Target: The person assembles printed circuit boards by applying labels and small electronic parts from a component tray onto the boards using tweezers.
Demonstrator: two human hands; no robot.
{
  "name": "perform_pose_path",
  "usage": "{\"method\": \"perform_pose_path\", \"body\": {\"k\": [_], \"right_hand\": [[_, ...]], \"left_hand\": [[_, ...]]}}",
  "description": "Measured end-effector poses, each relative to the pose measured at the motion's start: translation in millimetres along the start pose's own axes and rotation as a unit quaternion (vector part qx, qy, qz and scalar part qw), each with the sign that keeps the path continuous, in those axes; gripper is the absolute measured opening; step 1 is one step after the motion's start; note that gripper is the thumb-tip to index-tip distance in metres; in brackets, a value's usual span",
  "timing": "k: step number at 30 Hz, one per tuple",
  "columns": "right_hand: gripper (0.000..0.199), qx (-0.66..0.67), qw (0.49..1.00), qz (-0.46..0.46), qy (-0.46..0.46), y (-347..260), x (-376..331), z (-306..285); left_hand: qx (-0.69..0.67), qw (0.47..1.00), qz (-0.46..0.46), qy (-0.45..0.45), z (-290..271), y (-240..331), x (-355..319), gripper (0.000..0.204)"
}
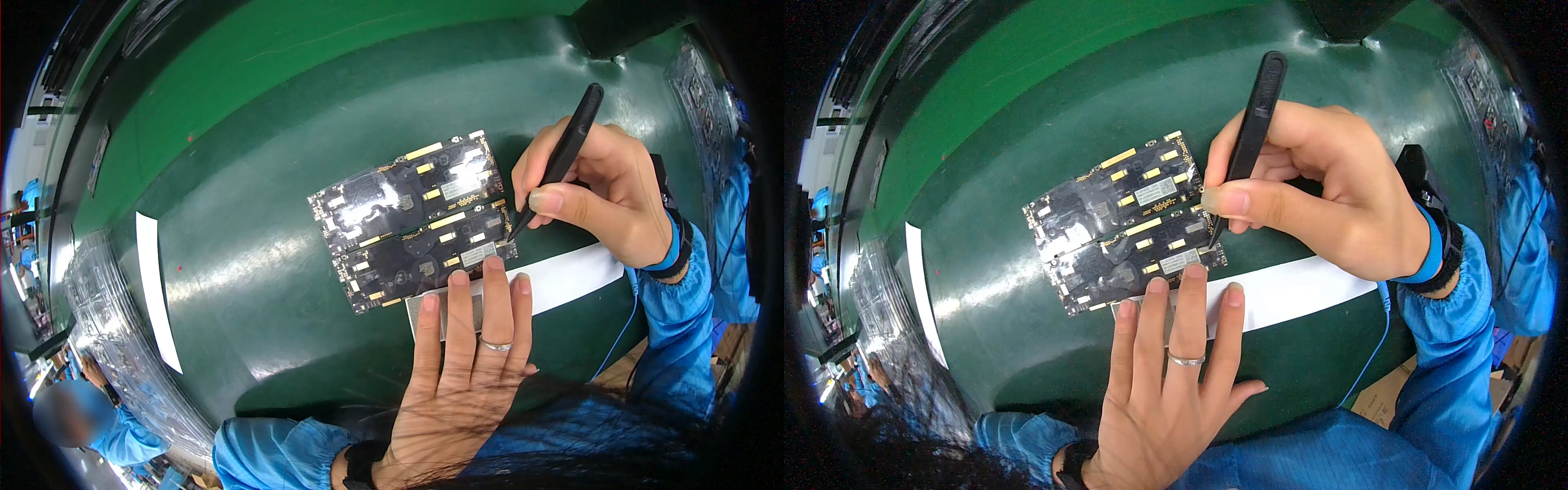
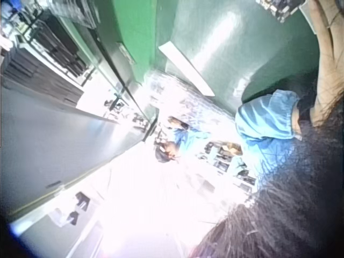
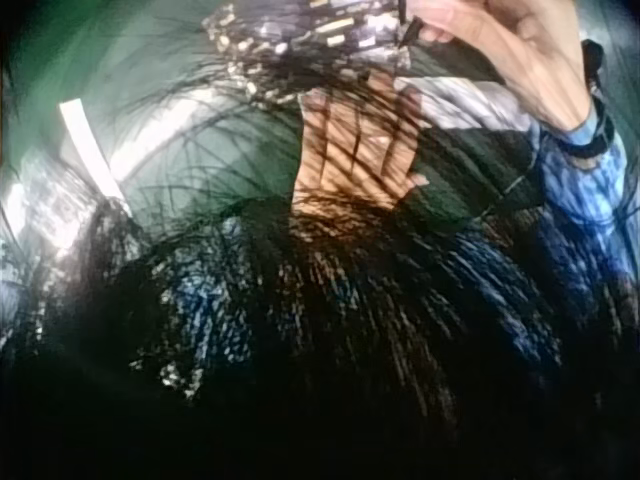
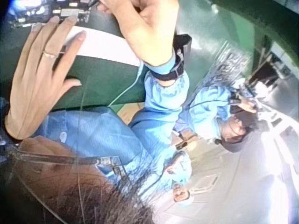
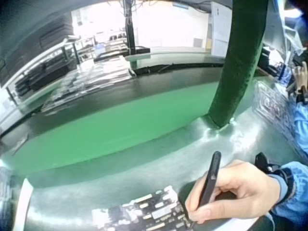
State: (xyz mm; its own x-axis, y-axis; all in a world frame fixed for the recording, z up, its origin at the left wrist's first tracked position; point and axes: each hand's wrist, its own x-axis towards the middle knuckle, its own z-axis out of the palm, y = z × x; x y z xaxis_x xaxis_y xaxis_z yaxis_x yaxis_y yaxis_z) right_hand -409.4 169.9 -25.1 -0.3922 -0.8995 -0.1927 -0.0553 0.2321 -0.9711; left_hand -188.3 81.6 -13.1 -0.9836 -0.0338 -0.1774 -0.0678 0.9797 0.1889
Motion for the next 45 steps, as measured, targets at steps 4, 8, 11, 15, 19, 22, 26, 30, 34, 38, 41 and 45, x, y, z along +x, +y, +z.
{"method": "perform_pose_path", "body": {"k": [4, 8, 11, 15, 19, 22, 26, 30, 34, 38, 41, 45], "right_hand": [[0.010, -0.001, 1.000, -0.012, -0.012, -1.7, 6.1, 0.4], [0.012, -0.022, 0.999, -0.001, -0.024, -5.4, 8.8, -1.2], [0.014, -0.025, 0.999, 0.005, -0.031, -8.3, 7.9, -3.8], [0.015, -0.023, 0.999, 0.017, -0.040, -4.2, 10.0, -1.6], [0.015, -0.025, 0.999, 0.010, -0.041, -7.5, 7.8, -3.0], [0.015, -0.097, 0.993, -0.038, -0.050, -9.2, 7.5, -3.9], [0.016, -0.134, 0.980, -0.138, 0.049, -23.3, -7.4, 8.7], [0.017, -0.150, 0.963, -0.221, -0.040, -5.7, -11.2, 18.7], [0.016, -0.123, 0.976, -0.176, -0.026, 3.2, -11.6, 27.0], [0.015, -0.119, 0.976, -0.180, -0.008, 7.0, -8.5, 27.6], [0.015, -0.130, 0.974, -0.185, -0.026, 10.4, -8.8, 23.2], [0.016, -0.123, 0.976, -0.180, -0.015, 8.6, -8.0, 27.1]], "left_hand": [[-0.010, 1.000, -0.005, 0.005, 1.6, 0.4, -0.1, 0.080], [0.008, 1.000, -0.002, 0.013, 0.3, -0.3, 0.4, 0.078], [0.014, 1.000, -0.002, 0.016, -1.1, 2.0, 1.2, 0.077], [0.014, 1.000, 0.000, 0.014, 3.2, -0.8, 0.5, 0.077], [0.011, 0.999, -0.005, 0.041, 11.6, 3.0, 0.5, 0.079], [0.114, 0.986, -0.008, 0.122, 18.7, -1.3, 7.0, 0.080], [-0.007, 1.000, -0.014, -0.006, -14.3, -1.8, -2.2, 0.079], [-0.026, 0.997, 0.027, -0.060, -15.0, 16.7, -17.5, 0.074], [-0.017, 0.996, 0.041, -0.080, -7.3, 14.6, -20.4, 0.058], [-0.024, 0.997, 0.035, -0.071, -6.6, 16.1, -21.1, 0.055], [-0.030, 0.997, 0.037, -0.059, -3.2, 18.0, -19.2, 0.056], [-0.041, 0.997, 0.031, -0.054, -4.1, 17.1, -19.6, 0.055]]}}
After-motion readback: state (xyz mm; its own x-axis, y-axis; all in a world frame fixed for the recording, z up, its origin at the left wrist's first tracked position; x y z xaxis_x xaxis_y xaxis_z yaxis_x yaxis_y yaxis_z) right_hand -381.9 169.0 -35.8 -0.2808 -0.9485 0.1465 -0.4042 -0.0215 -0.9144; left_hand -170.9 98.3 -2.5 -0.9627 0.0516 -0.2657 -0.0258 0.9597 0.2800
